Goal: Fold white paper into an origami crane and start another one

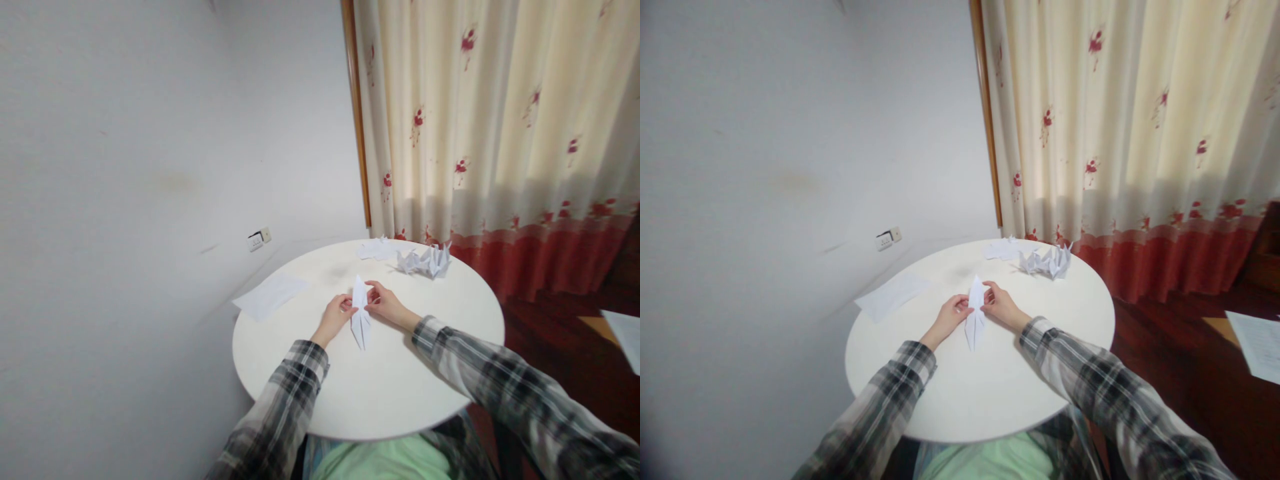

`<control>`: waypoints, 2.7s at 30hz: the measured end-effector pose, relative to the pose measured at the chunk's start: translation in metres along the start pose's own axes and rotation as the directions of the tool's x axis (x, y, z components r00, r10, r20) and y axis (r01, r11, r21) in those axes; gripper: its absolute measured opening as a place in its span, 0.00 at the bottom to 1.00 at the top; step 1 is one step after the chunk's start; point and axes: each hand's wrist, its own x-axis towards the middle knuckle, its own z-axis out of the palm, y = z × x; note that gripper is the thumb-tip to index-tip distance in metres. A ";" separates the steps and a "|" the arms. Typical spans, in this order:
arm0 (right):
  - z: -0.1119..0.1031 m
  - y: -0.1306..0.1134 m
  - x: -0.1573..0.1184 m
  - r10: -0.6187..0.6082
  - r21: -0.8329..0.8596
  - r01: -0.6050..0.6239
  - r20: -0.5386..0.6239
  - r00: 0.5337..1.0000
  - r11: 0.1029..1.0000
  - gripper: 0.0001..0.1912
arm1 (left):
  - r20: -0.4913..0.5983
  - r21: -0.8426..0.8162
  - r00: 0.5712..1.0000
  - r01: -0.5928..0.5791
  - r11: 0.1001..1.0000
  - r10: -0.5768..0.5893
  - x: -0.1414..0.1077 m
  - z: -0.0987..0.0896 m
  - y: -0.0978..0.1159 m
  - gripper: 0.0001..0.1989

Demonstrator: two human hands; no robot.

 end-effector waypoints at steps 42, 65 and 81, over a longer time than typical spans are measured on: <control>0.005 -0.017 -0.002 0.131 0.220 -0.112 -0.073 0.989 0.969 0.08 | 0.127 -0.551 0.949 0.310 0.775 -0.290 -0.001 0.005 0.017 0.15; 0.033 -0.034 0.017 0.197 0.104 -0.178 -0.221 0.955 0.979 0.05 | -0.208 -0.091 0.949 0.221 0.971 -0.235 0.014 0.006 0.022 0.03; 0.029 -0.039 0.014 0.089 0.210 -0.037 -0.247 0.965 0.977 0.06 | -0.157 -0.008 0.987 -0.034 0.999 0.032 -0.003 0.004 0.055 0.09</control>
